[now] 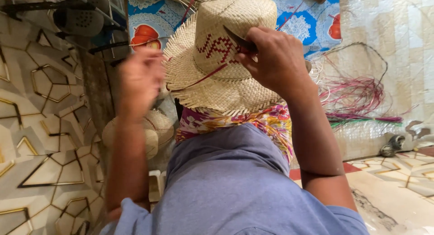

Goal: Trimming and finishing a woven straw hat by removing excess straw fibers with a small blade.

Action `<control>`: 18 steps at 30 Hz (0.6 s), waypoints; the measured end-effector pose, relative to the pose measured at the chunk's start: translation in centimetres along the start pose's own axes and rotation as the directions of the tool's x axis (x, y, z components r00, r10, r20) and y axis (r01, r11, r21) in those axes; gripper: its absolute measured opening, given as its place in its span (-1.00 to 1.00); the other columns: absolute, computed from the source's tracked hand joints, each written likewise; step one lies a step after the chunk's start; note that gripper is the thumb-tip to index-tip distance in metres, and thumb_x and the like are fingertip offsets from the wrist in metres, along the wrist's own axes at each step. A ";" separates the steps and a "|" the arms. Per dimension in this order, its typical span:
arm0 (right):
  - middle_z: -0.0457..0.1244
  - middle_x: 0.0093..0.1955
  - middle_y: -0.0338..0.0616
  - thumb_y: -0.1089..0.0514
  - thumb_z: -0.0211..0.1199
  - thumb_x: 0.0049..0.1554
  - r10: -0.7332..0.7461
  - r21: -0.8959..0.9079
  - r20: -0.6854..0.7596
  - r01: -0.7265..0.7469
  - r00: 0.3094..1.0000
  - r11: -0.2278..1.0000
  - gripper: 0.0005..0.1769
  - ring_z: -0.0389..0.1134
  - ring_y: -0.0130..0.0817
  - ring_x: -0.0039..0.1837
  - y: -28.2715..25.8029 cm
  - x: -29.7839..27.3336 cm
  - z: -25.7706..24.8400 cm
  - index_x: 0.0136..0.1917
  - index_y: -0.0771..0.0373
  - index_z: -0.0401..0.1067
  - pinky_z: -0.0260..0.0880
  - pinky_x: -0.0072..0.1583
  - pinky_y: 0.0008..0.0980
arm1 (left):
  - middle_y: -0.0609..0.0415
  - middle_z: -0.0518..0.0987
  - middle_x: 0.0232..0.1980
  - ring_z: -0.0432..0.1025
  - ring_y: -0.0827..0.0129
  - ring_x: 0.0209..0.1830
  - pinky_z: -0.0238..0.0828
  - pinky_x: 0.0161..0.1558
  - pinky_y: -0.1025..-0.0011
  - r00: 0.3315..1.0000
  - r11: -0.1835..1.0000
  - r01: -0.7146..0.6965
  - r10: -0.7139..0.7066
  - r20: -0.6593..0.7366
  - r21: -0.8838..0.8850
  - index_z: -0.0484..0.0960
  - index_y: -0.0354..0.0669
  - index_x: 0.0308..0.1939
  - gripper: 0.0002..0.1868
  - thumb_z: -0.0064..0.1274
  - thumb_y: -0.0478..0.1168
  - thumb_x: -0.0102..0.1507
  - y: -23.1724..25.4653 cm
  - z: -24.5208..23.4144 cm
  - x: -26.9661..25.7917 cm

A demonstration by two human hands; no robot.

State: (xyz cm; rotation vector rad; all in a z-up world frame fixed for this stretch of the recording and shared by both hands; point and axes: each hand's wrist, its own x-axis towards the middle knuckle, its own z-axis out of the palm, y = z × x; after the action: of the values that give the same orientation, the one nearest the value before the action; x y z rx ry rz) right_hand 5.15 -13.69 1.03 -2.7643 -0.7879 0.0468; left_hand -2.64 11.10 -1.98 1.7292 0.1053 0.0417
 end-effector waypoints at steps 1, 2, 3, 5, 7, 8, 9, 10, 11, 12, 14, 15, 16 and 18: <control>0.20 -0.33 -0.23 -0.02 0.27 0.01 -0.005 -0.006 -0.001 0.005 1.000 1.000 -0.71 0.23 -0.13 -0.31 0.1 -0.2 -0.2 -0.32 0.11 0.21 0.11 -0.36 -0.15 | 0.10 0.35 -0.32 0.20 0.55 -0.50 0.26 -0.52 0.68 1.000 1.000 -0.004 0.004 -0.005 -0.005 0.37 -0.23 -0.12 -0.87 -0.27 -0.41 0.29 0.4 1.3 0.3; 0.21 -0.33 -0.21 0.07 0.23 -0.02 -0.041 0.053 -0.015 0.042 0.999 0.998 -0.81 0.23 -0.12 -0.31 0.2 -0.2 -0.4 -0.29 0.14 0.26 0.11 -0.34 -0.16 | 0.11 0.39 -0.44 0.20 0.51 -0.56 0.18 -0.53 0.53 0.998 0.966 0.022 -0.038 0.058 0.256 0.45 -0.18 -0.26 -0.92 -0.13 -0.27 0.24 0.9 2.6 0.6; 0.23 -0.33 -0.19 0.16 0.19 -0.06 -0.076 0.112 -0.031 0.079 0.997 0.991 -0.90 0.23 -0.10 -0.30 0.3 -0.3 -0.7 -0.25 0.16 0.31 0.11 -0.31 -0.17 | 0.13 0.43 -0.56 0.20 0.46 -0.61 0.10 -0.53 0.38 0.990 0.865 0.030 -0.096 0.106 0.501 0.52 -0.13 -0.41 -0.83 0.00 -0.13 0.19 1.5 3.9 1.0; 0.18 -0.36 -0.18 0.18 0.14 -0.02 -0.094 0.150 -0.031 0.097 0.995 0.984 -0.89 0.17 -0.16 -0.34 0.3 -0.4 -0.9 -0.31 0.19 0.25 0.06 -0.32 -0.21 | 0.15 0.48 -0.56 0.25 0.49 -0.65 0.15 -0.58 0.42 0.981 0.842 0.039 -0.133 0.138 0.538 0.56 -0.12 -0.36 -0.73 0.03 0.00 0.14 2.6 5.0 1.2; 0.13 -0.39 -0.18 0.21 0.10 0.02 -0.113 0.193 -0.026 0.116 0.993 0.974 -0.83 0.12 -0.22 -0.37 0.5 -0.5 -0.7 -0.37 0.22 0.19 0.02 -0.32 -0.25 | 0.17 0.52 -0.56 0.30 0.51 -0.69 0.20 -0.63 0.47 0.970 0.815 0.051 -0.178 0.166 0.577 0.61 -0.12 -0.32 -0.61 0.05 0.12 0.08 2.5 5.9 1.4; 0.14 -0.41 -0.25 0.17 0.14 -0.01 -0.076 0.220 -0.042 0.083 0.996 0.972 -0.89 0.18 -0.25 -0.35 0.6 -0.5 -0.4 -0.33 0.15 0.27 0.13 -0.28 -0.29 | 0.12 0.49 -0.60 0.37 0.32 -0.62 0.28 -0.56 0.36 0.982 0.820 0.003 -0.111 0.154 0.572 0.57 -0.07 -0.42 -0.70 0.10 0.07 0.06 1.9 6.2 1.6; 0.15 -0.43 -0.31 0.13 0.19 -0.03 -0.038 0.248 -0.056 0.051 0.998 0.968 -0.94 0.25 -0.28 -0.32 0.7 -0.5 -0.1 -0.29 0.09 0.35 0.24 -0.24 -0.33 | 0.07 0.46 -0.64 0.43 0.12 -0.55 0.35 -0.49 0.25 0.989 0.822 -0.045 -0.044 0.142 0.567 0.53 -0.03 -0.52 -0.76 0.14 0.01 0.04 1.3 6.5 1.7; 0.15 -0.43 -0.31 0.13 0.19 -0.03 -0.043 0.246 -0.056 0.055 0.998 0.968 -0.94 0.25 -0.28 -0.32 0.5 -0.5 -0.2 -0.29 0.09 0.35 0.24 -0.24 -0.33 | 0.07 0.46 -0.64 0.43 0.12 -0.55 0.35 -0.49 0.25 0.990 0.823 -0.043 -0.043 0.138 0.566 0.53 -0.03 -0.52 -0.76 0.14 0.01 0.04 0.8 6.6 1.5; 0.16 -0.43 -0.30 0.16 0.21 -0.04 -0.043 0.250 -0.063 0.057 0.997 0.967 -0.96 0.25 -0.30 -0.33 0.3 -0.5 -0.3 -0.29 0.11 0.37 0.23 -0.24 -0.35 | 0.05 0.46 -0.62 0.43 0.11 -0.54 0.35 -0.50 0.24 0.991 0.805 -0.086 0.007 0.135 0.586 0.51 -0.03 -0.53 -0.78 0.12 -0.02 0.04 0.3 6.7 1.4; 0.17 -0.43 -0.29 0.19 0.23 -0.05 -0.037 0.253 -0.069 0.053 0.997 0.966 -0.96 0.25 -0.31 -0.34 0.2 -0.6 -0.4 -0.29 0.12 0.39 0.22 -0.24 -0.38 | 0.03 0.46 -0.60 0.43 0.10 -0.54 0.35 -0.52 0.23 0.989 0.785 -0.130 0.055 0.140 0.605 0.49 -0.04 -0.53 -0.79 0.11 -0.04 0.05 -0.3 6.8 1.2; 0.16 -0.43 -0.27 0.20 0.24 -0.06 -0.031 0.249 -0.061 0.045 0.998 0.967 -0.95 0.25 -0.28 -0.35 0.1 -0.5 -0.5 -0.29 0.13 0.38 0.21 -0.24 -0.36 | 0.04 0.48 -0.58 0.44 0.11 -0.51 0.34 -0.47 0.26 0.983 0.774 -0.174 0.104 0.150 0.608 0.52 -0.04 -0.53 -0.85 0.09 -0.11 0.06 0.1 4.6 0.3; 0.16 -0.43 -0.25 0.21 0.24 -0.07 -0.026 0.247 -0.054 0.039 0.998 0.968 -0.94 0.24 -0.25 -0.35 0.1 -0.4 -0.5 -0.30 0.13 0.38 0.21 -0.25 -0.34 | 0.04 0.51 -0.56 0.44 0.13 -0.48 0.34 -0.42 0.29 0.976 0.760 -0.218 0.152 0.158 0.612 0.54 -0.04 -0.53 -0.90 0.08 -0.19 0.07 0.3 3.5 -0.2; 0.16 -0.43 -0.25 0.21 0.24 -0.07 -0.024 0.250 -0.056 0.037 0.998 0.968 -0.94 0.24 -0.25 -0.35 0.1 -0.4 -0.6 -0.30 0.13 0.38 0.21 -0.25 -0.34 | 0.04 0.51 -0.56 0.44 0.13 -0.48 0.34 -0.42 0.29 0.975 0.758 -0.219 0.151 0.161 0.614 0.54 -0.04 -0.53 -0.90 0.08 -0.19 0.07 0.2 2.0 -0.9; 0.16 -0.41 -0.18 0.20 0.25 -0.07 -0.032 0.234 -0.047 0.042 0.998 0.971 -0.92 0.25 -0.14 -0.33 0.2 -0.5 -0.6 -0.29 0.17 0.36 0.21 -0.24 -0.26 | 0.01 0.51 -0.55 0.43 0.11 -0.46 0.31 -0.38 0.28 0.984 0.744 -0.106 -0.018 0.177 0.659 0.53 -0.09 -0.57 -0.88 0.10 -0.18 0.00 0.1 -0.9 -2.4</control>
State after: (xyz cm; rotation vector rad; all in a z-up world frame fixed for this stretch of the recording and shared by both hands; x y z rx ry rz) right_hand 4.91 -14.21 1.57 -2.5189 -0.7695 0.0681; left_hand -5.06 11.78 -1.65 2.4552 -0.0633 -0.1299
